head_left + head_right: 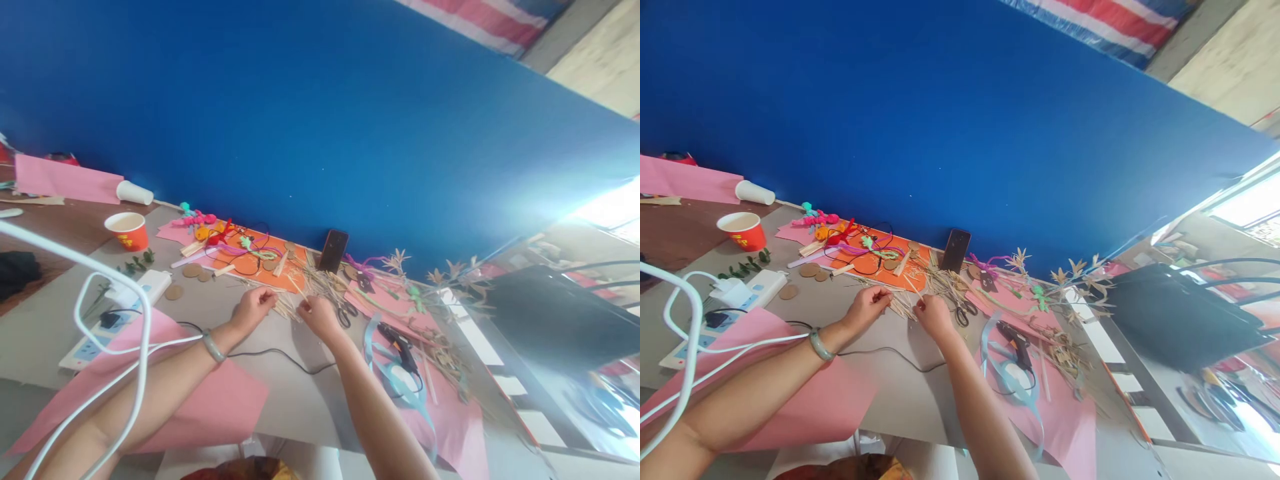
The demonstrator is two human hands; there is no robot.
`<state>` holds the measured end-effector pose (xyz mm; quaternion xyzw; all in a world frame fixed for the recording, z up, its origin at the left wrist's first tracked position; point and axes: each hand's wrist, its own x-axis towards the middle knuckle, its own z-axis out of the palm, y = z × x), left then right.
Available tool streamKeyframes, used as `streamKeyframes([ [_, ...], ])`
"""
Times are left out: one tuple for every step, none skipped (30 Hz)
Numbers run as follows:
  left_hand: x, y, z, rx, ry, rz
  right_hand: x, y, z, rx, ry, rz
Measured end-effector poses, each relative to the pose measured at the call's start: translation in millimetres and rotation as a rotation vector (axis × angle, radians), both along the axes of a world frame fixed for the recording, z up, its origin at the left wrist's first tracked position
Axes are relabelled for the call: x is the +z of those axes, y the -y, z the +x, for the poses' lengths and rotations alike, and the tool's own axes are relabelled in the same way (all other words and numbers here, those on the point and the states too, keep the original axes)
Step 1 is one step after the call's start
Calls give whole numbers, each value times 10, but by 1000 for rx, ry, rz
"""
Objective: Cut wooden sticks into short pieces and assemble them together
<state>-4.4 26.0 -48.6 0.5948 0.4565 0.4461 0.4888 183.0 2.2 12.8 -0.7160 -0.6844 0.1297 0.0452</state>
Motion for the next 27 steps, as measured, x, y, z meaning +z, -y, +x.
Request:
streamKeyframes([
  [2,-3,-1,1,-16,17,-37,-55,-75,-8,10,-4],
  [4,-8,-4,4,-31,35,-75,-104,-129,-22,20,-6],
  [4,-12,-6,5,-42,52,-108,-145,-161,-35,23,-7],
  [3,-16,-8,6,-47,66,-133,-175,-173,-43,23,-5],
  [1,-18,-8,6,-48,71,-145,-193,-169,-47,20,0],
  [-2,-17,-6,4,-43,67,-146,-197,-156,-47,11,9],
  [-3,-14,-1,-4,-32,52,-136,-188,-137,-42,0,21],
  [-2,-6,7,-17,-14,29,-118,-167,-120,-34,-6,38],
  [3,5,16,-35,10,2,-96,-135,-108,-25,-29,58],
  [12,19,27,-61,38,-26,-75,-95,-104,-18,-84,72],
  [25,35,37,-98,68,-55,-57,-51,-109,-15,-174,76],
  [40,52,47,-144,98,-81,-45,-4,-122,-22,-337,62],
  [56,67,55,-193,124,-103,-41,42,-141,-40,-520,30],
  [71,81,61,-238,143,-119,-44,83,-163,-70,-701,-10],
  [84,91,65,-271,154,-127,-52,119,-186,-105,-864,-47],
  [94,98,67,-291,161,-130,-64,146,-207,-141,-988,-75],
  [101,101,68,-301,167,-132,-77,167,-226,-174,-1086,-94],
  [108,103,67,-305,173,-134,-91,180,-240,-203,-1166,-105],
  [115,104,65,-307,184,-137,-102,188,-251,-226,-1229,-113],
  [123,106,63,-310,197,-142,-110,192,-259,-240,-1281,-121],
  [135,109,61,-313,212,-147,-116,194,-266,-250,-1322,-125],
  [149,116,59,-315,225,-152,-117,196,-273,-254,-1354,-125],
  [166,124,57,-312,237,-159,-115,198,-280,-254,-1375,-122],
  [185,133,55,-307,248,-170,-109,202,-288,-252,-1386,-117],
  [205,143,53,-304,258,-185,-99,206,-297,-252,-1390,-114],
  [226,153,51,-298,268,-200,-85,211,-305,-257,-1386,-111],
  [245,161,48,-295,279,-213,-69,216,-312,-268,-1379,-108],
])
